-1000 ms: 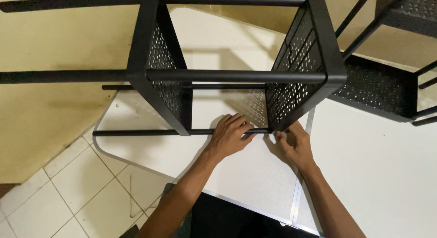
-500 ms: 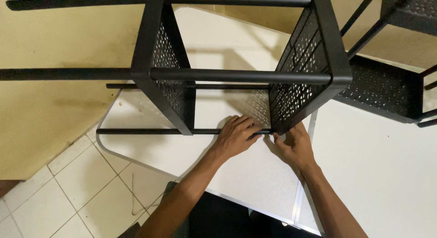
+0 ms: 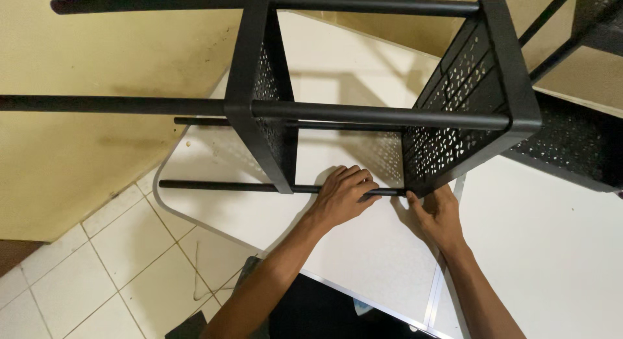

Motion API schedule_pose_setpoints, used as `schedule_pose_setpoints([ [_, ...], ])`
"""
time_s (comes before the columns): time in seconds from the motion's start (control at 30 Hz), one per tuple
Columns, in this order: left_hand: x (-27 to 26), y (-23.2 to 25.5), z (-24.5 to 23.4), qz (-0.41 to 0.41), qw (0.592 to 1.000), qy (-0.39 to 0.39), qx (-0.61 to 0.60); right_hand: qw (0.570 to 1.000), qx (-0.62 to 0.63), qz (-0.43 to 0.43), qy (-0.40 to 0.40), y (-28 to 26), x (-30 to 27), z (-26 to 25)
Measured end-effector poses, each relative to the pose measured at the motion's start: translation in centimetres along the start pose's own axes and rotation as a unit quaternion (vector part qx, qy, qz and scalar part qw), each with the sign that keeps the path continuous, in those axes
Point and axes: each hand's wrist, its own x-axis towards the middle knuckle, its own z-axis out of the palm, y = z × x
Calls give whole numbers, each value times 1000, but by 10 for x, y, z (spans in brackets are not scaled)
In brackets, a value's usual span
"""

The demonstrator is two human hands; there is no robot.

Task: The person assembles a black metal shelving unit on a white table. They insert horizontal support bars into the side panels and then attach a perforated shelf panel to the frame.

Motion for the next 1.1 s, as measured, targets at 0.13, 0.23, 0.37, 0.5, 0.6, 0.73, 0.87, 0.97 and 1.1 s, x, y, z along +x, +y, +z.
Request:
schedule_pose_setpoints([
  [0.13,-3,1,0,-8,1000,-1,-5,999,-13,-43,3,-3,-1,-1],
  [0.23,-3,2,-3,-7,1000,5,-8,991,22,-130,23,-8,-4,-2],
  [0.37,-6,3,-12,-31,999,-8,-17,992,1,-122,37,-8,-5,-2],
  [0.5,-25,5,-36,-31,999,24,-24,993,-28,-111,34,-3,-3,0],
  [0.6,-60,14,-61,-34,995,82,-37,991,5,-121,53,-3,-4,4],
  [0.73,-98,16,-96,-63,982,178,-9,991,40,-108,70,-8,-8,7],
  [0.87,-107,1,-126,-131,957,250,67,987,16,-129,90,-11,-9,6],
  [0.97,-104,-10,-134,-159,949,245,120,983,-5,-154,104,-6,-10,7],
  [1.1,-102,-15,-129,-181,957,172,150,978,-22,-153,143,8,-13,7],
])
